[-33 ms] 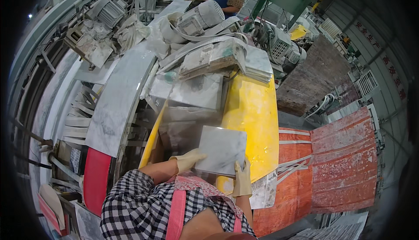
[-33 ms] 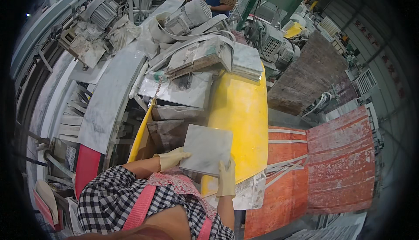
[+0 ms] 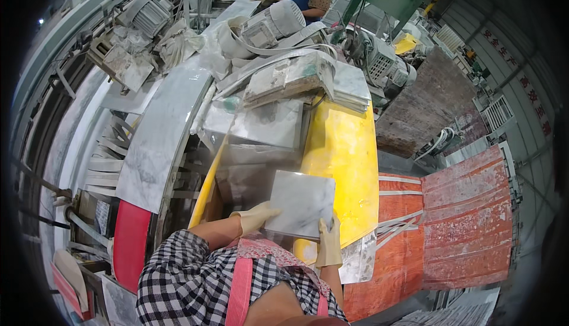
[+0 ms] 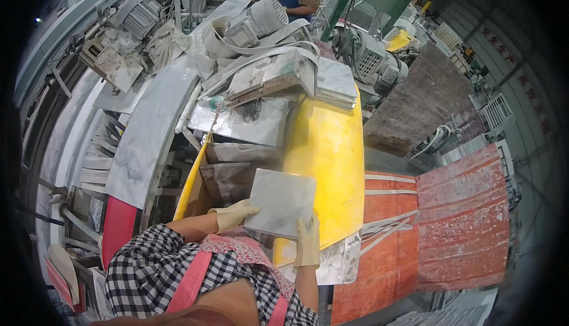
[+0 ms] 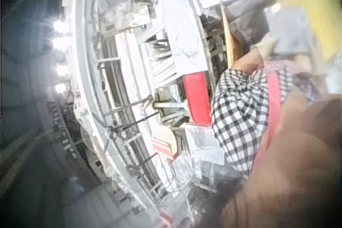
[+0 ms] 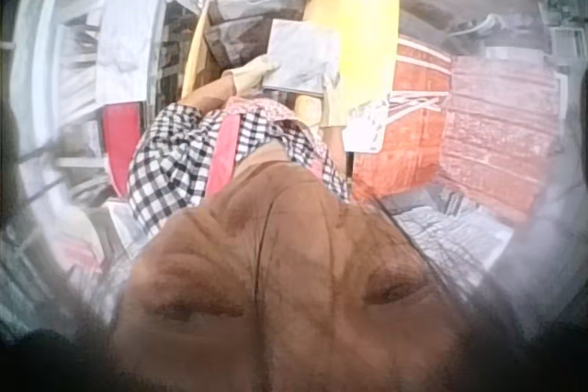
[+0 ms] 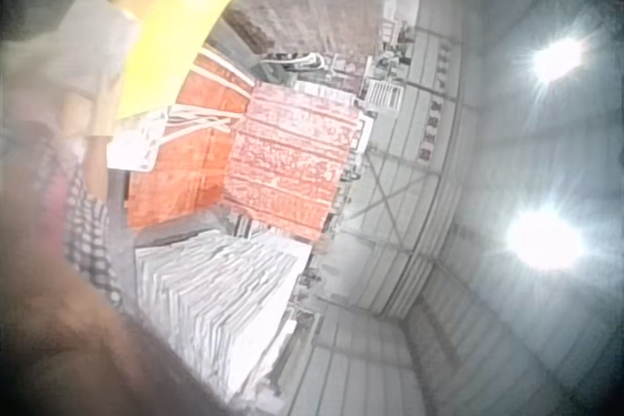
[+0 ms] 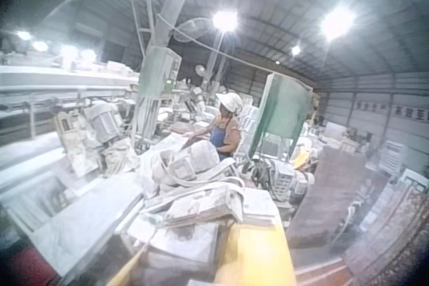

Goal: The person repeatedly rubs rectangular tiles against a yellow conveyor belt surface, flipping them to treat both sides. They handle tiles one at a time, stacking finished pieces on the belt and occasionally moving a red stool to adjust their position.

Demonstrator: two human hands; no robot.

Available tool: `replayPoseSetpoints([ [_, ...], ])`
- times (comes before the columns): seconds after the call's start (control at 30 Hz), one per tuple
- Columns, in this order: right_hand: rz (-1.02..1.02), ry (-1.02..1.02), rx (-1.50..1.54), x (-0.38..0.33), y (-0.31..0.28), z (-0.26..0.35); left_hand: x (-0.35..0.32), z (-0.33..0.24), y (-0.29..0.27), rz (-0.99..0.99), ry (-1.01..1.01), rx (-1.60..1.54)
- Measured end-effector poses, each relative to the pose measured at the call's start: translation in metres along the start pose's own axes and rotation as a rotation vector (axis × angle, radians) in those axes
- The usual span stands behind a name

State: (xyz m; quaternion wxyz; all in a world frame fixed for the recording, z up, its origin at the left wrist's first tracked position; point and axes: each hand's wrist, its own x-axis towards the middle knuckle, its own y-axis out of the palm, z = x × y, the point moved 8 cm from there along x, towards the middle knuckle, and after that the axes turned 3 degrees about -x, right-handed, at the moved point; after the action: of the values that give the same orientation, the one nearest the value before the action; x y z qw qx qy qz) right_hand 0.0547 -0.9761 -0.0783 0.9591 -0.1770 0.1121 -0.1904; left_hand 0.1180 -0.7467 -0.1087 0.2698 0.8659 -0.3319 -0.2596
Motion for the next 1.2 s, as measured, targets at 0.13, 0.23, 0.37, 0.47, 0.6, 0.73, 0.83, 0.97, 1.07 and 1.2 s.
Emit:
replayPoseSetpoints([
  [0.13, 0.033, 0.082, 0.210, -0.002, 0.002, -0.003, 0.005, 0.010, -0.008, -0.014, -0.027, -0.002],
  [0.23, 0.045, 0.040, 0.156, -0.004, 0.003, 0.007, 0.009, 0.014, -0.013, -0.022, -0.027, -0.026],
  [0.37, 0.042, 0.057, 0.113, -0.007, 0.000, 0.014, 0.009, 0.014, -0.011, 0.003, -0.034, 0.101],
  [0.47, 0.045, 0.073, 0.120, -0.008, -0.001, 0.012, 0.006, 0.007, -0.005, 0.048, 0.005, -0.017],
  [0.6, 0.034, -0.008, 0.057, -0.003, -0.001, 0.008, 0.004, 0.008, -0.005, 0.024, -0.043, -0.002],
  [0.73, 0.035, -0.002, 0.081, -0.001, 0.001, -0.001, 0.005, 0.009, -0.007, 0.039, -0.052, 0.033],
  [0.83, 0.036, 0.043, 0.146, -0.001, 0.002, -0.003, 0.006, 0.010, -0.008, 0.020, -0.060, 0.036],
  [0.97, 0.036, 0.015, 0.126, -0.003, 0.001, 0.004, 0.004, 0.005, -0.003, 0.022, -0.029, -0.027],
  [1.07, 0.039, 0.011, 0.137, -0.003, 0.001, 0.004, 0.001, 0.004, 0.002, 0.041, -0.070, 0.000],
  [1.2, 0.055, -0.018, 0.162, -0.002, 0.002, 0.001, -0.002, -0.002, 0.005, 0.067, -0.066, 0.008],
])
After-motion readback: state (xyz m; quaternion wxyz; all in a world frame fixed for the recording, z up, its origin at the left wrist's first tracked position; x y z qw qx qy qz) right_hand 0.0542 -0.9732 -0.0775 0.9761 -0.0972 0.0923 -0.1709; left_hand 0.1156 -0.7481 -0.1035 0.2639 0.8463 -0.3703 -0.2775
